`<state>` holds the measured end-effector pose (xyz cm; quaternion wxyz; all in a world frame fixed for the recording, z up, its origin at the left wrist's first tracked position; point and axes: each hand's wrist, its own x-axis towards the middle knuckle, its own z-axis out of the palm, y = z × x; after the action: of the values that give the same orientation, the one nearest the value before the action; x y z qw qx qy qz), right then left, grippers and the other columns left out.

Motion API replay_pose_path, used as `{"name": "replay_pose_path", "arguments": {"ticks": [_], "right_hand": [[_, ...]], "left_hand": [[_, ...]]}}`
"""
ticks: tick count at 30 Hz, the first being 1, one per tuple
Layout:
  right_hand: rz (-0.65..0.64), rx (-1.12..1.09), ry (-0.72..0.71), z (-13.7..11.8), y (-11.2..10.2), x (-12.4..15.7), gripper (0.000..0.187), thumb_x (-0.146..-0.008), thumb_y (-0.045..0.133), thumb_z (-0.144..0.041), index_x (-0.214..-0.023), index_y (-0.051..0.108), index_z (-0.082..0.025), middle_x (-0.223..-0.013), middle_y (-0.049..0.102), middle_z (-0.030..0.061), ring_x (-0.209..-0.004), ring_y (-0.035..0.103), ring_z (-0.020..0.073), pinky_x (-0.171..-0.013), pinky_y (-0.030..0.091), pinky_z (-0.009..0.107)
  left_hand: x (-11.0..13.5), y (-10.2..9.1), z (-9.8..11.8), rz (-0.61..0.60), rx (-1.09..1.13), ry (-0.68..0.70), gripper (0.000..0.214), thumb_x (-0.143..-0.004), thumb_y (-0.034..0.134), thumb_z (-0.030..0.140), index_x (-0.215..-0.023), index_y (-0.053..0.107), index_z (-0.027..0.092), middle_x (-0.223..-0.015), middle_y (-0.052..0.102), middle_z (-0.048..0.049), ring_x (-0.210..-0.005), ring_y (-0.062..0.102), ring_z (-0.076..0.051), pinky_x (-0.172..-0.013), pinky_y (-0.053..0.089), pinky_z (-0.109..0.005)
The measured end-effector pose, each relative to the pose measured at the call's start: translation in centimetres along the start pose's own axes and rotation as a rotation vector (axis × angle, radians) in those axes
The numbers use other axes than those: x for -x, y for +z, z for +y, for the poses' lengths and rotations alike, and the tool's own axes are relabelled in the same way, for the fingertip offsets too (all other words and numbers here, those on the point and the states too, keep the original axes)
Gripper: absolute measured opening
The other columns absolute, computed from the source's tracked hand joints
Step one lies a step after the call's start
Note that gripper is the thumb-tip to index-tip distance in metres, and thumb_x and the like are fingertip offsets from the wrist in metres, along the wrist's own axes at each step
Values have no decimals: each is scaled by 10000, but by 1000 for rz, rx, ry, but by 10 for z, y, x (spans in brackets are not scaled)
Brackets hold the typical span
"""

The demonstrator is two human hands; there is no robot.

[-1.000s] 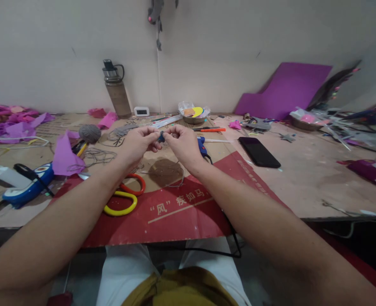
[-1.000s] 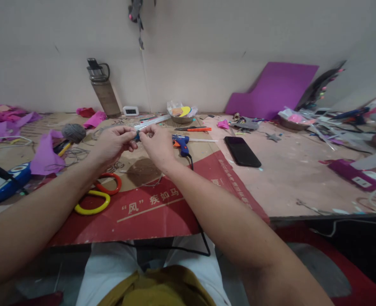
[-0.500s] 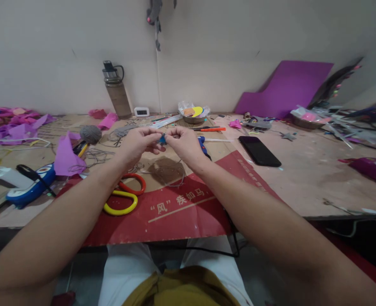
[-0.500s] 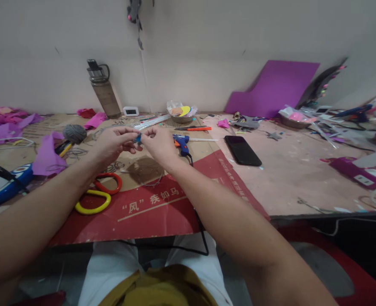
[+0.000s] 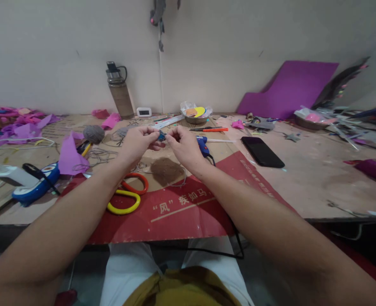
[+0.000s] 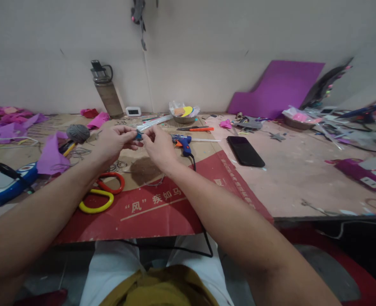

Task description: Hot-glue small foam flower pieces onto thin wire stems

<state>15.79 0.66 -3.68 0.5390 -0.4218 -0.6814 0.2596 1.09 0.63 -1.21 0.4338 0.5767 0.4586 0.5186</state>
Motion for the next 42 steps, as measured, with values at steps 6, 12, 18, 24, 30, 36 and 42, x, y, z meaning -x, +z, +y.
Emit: {"name": "replay_pose_path", "arguments": {"ticks": [6, 12, 18, 24, 30, 36, 42], "right_hand": [[41, -36, 101, 2, -1, -4, 129, -785, 596, -306, -800, 534, -193, -653, 529, -45, -600, 475, 106, -605, 371, 259], [1, -144, 154, 5, 0, -5, 101, -766, 589, -275, -755, 581, -176, -635, 555, -30, -578, 473, 94, -563, 353, 242], [26, -158, 172, 7, 1, -6, 108, -730, 591, -280, -698, 566, -180, -615, 551, -31, -575, 473, 97, -568, 364, 246], [29, -164, 155, 6, 1, -5, 104, -709, 602, -277, -700, 578, -176, -589, 530, -40, -559, 447, 93, -553, 341, 244], [40, -133, 168, 4, 1, -5, 139, -716, 592, -311, -705, 588, -172, -605, 536, -38, -571, 445, 92, -566, 339, 243], [43, -154, 165, 5, 2, -5, 113, -704, 571, -274, -653, 551, -175, -590, 524, -41, -573, 449, 94, -568, 343, 242], [25, -170, 179, 9, 1, -9, 111, -720, 570, -272, -666, 546, -178, -634, 544, -32, -605, 466, 97, -615, 378, 253]], "left_hand": [[3, 3, 0, -23, -28, 20, 121, -753, 687, 222, -755, 615, 126, -635, 659, -29, -575, 664, -131, -562, 534, -235], [4, 4, 1, -68, 21, -3, 109, -758, 683, 213, -772, 620, 126, -674, 679, -39, -600, 674, -129, -590, 542, -231], [-1, 1, -5, -136, 128, -45, 139, -739, 699, 220, -797, 637, 110, -709, 695, -59, -596, 677, -131, -585, 547, -229], [-1, 3, -4, -100, 104, -76, 158, -724, 719, 235, -737, 624, 110, -663, 674, -48, -607, 678, -133, -569, 536, -211], [2, 6, -1, -41, 83, -46, 149, -734, 706, 234, -739, 620, 113, -606, 650, -32, -561, 659, -129, -554, 527, -215], [2, 4, -2, -80, 108, -57, 165, -711, 714, 247, -734, 634, 105, -612, 656, -43, -563, 660, -139, -553, 523, -226], [0, 2, -2, -121, 181, -108, 187, -673, 741, 226, -776, 653, 97, -680, 678, -54, -610, 676, -145, -574, 533, -226]]}}
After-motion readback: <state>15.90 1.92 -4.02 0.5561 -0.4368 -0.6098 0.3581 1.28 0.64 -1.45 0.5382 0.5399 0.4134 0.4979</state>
